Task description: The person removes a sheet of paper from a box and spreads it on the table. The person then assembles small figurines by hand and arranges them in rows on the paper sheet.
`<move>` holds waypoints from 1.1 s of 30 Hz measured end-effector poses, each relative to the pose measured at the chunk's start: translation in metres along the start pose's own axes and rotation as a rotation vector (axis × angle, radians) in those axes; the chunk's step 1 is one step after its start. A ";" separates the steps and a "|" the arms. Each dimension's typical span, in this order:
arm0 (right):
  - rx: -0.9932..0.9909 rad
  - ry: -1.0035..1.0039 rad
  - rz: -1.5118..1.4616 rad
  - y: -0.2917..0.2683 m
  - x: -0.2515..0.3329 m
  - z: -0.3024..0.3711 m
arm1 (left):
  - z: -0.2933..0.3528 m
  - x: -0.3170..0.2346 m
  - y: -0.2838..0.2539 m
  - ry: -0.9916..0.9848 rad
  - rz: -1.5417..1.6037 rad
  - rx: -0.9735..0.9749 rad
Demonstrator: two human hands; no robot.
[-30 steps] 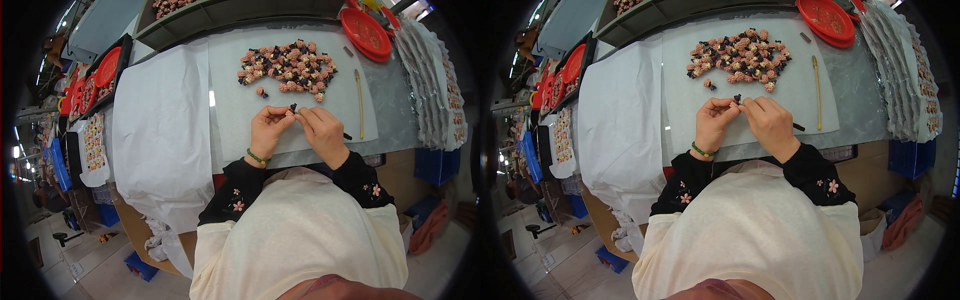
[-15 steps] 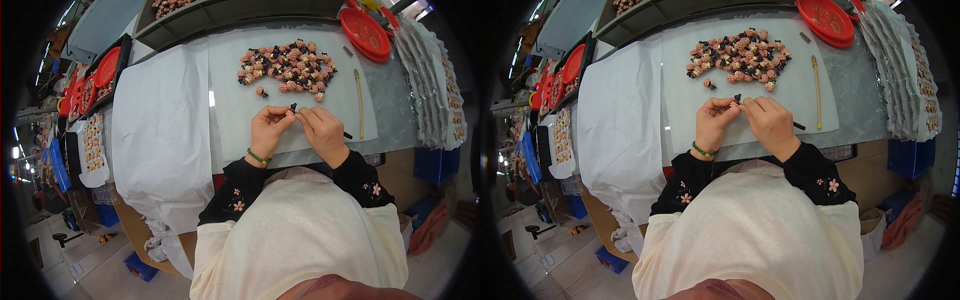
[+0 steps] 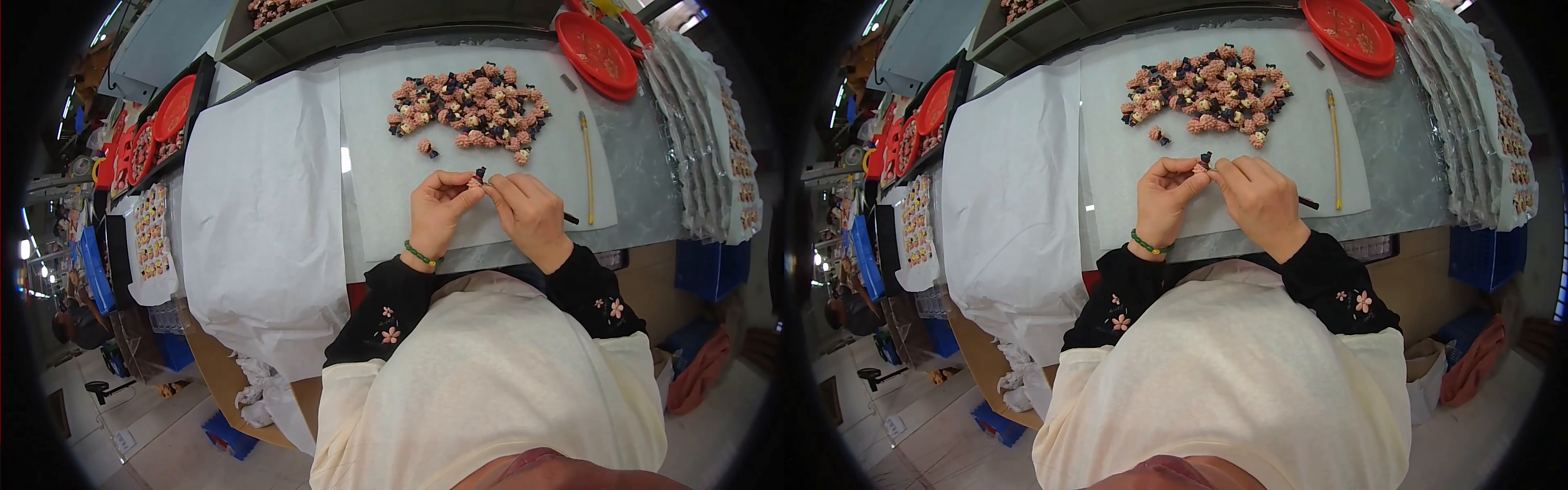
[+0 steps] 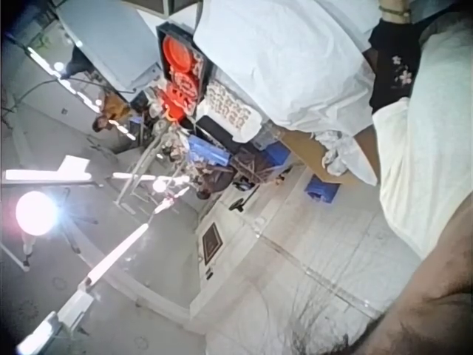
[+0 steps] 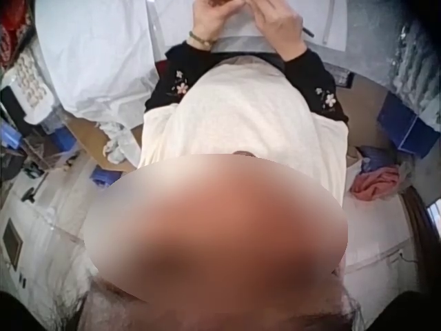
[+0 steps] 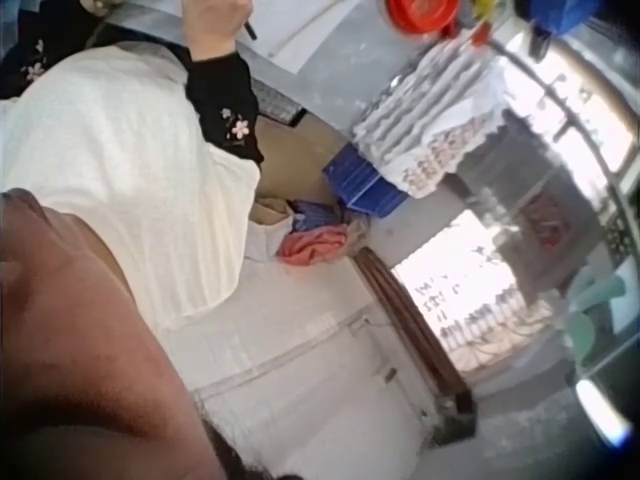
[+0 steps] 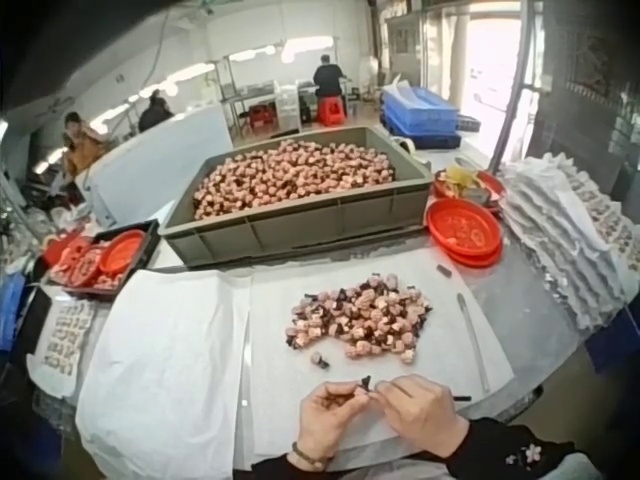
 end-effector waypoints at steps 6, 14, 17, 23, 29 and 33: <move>-0.099 0.036 -0.035 -0.014 -0.015 -0.005 | -0.003 0.002 0.001 0.005 0.000 0.018; -0.245 0.300 0.339 -0.064 -0.158 0.002 | 0.001 -0.002 0.003 -0.057 -0.010 -0.012; -0.185 0.396 0.548 -0.074 -0.210 0.022 | 0.001 0.000 0.004 -0.061 -0.018 0.002; -0.052 0.478 0.687 -0.071 -0.225 0.013 | 0.001 0.001 0.002 -0.055 -0.014 0.000; -0.174 0.212 0.244 -0.031 -0.212 -0.057 | 0.000 0.003 0.003 -0.044 -0.030 0.008; 0.015 0.223 0.318 0.010 -0.233 -0.077 | -0.001 0.001 0.004 -0.024 -0.021 -0.004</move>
Point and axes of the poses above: each hand's wrist, its own z-axis away from the middle knuckle, its own y-axis out of the palm, x = y × z, the point moved 8 cm from there along -z, towards the middle knuckle, and after that the axes turned 9 degrees about -x, right-handed, at the moved point
